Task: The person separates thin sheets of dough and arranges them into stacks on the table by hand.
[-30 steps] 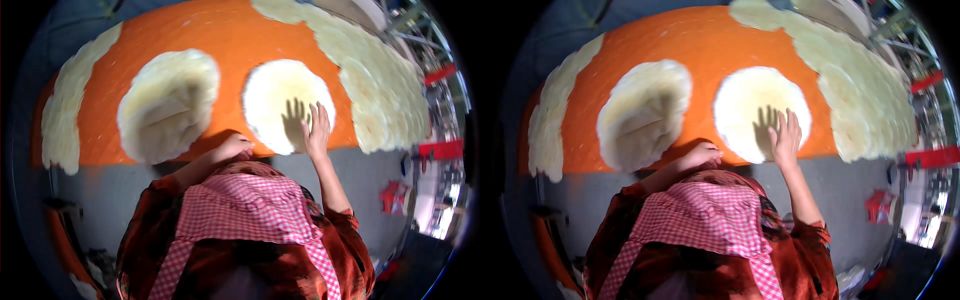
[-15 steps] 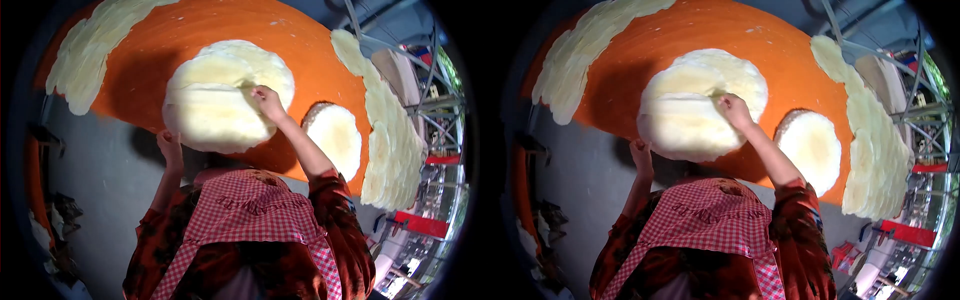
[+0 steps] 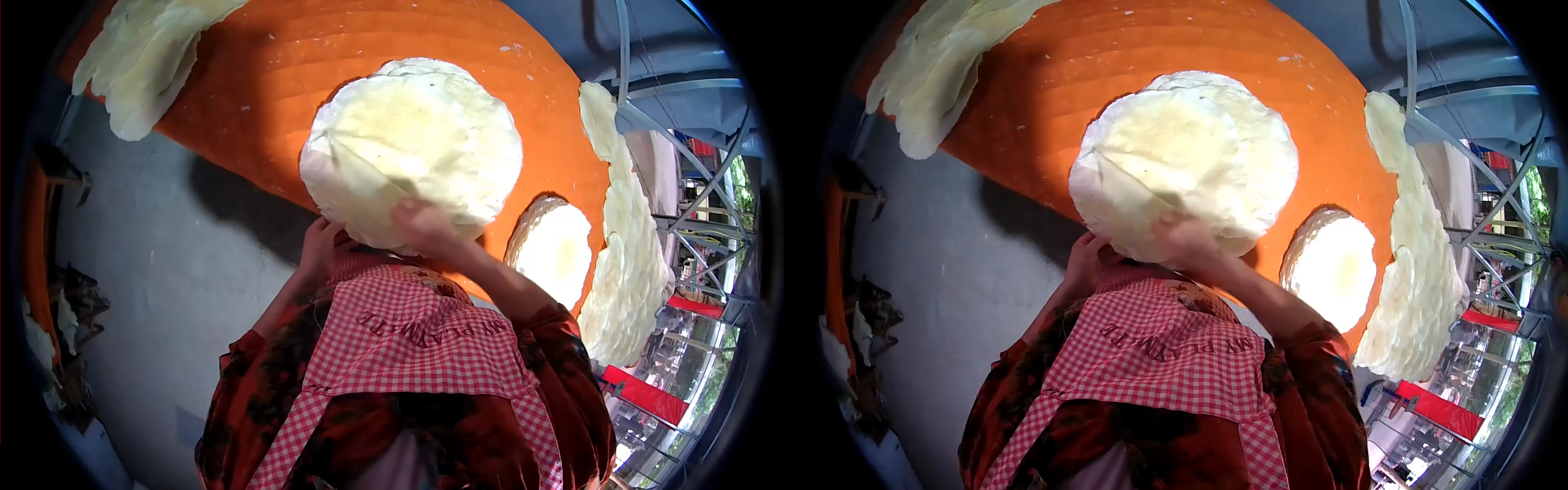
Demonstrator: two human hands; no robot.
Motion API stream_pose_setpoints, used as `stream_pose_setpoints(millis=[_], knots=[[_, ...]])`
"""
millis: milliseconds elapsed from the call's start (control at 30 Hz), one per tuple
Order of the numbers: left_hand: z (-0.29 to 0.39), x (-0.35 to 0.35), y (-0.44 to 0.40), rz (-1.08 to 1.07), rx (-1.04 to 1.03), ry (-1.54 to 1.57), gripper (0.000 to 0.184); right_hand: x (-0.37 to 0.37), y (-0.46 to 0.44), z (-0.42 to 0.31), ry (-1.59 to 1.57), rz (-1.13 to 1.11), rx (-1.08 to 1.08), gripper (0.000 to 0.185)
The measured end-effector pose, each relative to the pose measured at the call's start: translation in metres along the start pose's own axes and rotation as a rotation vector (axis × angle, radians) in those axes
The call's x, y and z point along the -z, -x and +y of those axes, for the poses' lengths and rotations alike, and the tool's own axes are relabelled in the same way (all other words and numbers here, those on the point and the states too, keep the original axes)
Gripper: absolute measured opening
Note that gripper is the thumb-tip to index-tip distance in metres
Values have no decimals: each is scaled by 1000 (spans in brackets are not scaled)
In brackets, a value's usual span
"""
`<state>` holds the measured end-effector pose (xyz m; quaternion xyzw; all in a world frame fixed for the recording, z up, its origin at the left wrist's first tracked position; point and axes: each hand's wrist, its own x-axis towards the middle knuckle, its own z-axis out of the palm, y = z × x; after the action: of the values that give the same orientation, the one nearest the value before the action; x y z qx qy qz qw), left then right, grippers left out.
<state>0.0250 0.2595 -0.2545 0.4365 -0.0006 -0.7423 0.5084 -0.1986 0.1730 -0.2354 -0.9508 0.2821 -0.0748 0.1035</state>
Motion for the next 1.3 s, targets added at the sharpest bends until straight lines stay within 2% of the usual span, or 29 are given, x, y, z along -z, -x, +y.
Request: stream_pose_setpoints(millis=[33, 133, 233, 333, 433, 533, 633, 733, 833, 1000, 1067, 1167, 1200, 1233, 1300], knots=[[2, -3, -1, -17, 8, 0, 24, -8, 0, -11, 22, -132, 70, 15], [7, -8, -2, -54, 13, -15, 26, 5, -13, -31, -200, -86, -29, 14], [13, -13, -4, -89, -7, -55, 26, 23, -40, -45, -568, -20, -443, 16], [7, -8, -8, -143, -29, -21, 29, -15, -56, -34, -223, 22, -111, 18], [-1, 5, -19, -214, -36, 47, 34, -6, -65, -42, -376, 55, -314, 23], [2, 3, -12, -192, -33, 81, 33, -4, -67, -28, -735, -54, -436, 24], [4, 2, -7, -172, -23, 54, 33, -8, -63, -17, -652, -45, -464, 21], [-1, 7, -17, -152, -70, -29, 31, 22, -75, -36, -727, -130, -631, 19], [-6, 7, -17, -152, -160, -178, 28, 19, -88, -59, -445, 69, -317, 19], [-13, -5, -19, -93, -310, -448, 24, 34, -103, -74, -366, -166, -529, 26], [-29, 3, -30, -136, -419, -483, 24, 52, -116, -77, -299, -321, -563, 29], [-20, -13, -16, -287, -636, -521, 25, 58, -145, -46, -281, -384, -694, 29], [-7, -22, -8, -352, -721, -532, 26, 73, -153, -29, -379, -286, -616, 27], [2, -28, -5, -246, -657, -415, 27, 97, -158, -11, -474, -190, -536, 24], [15, -38, 4, -32, -510, -183, 30, 172, -166, 6, -489, -25, -568, 19]])
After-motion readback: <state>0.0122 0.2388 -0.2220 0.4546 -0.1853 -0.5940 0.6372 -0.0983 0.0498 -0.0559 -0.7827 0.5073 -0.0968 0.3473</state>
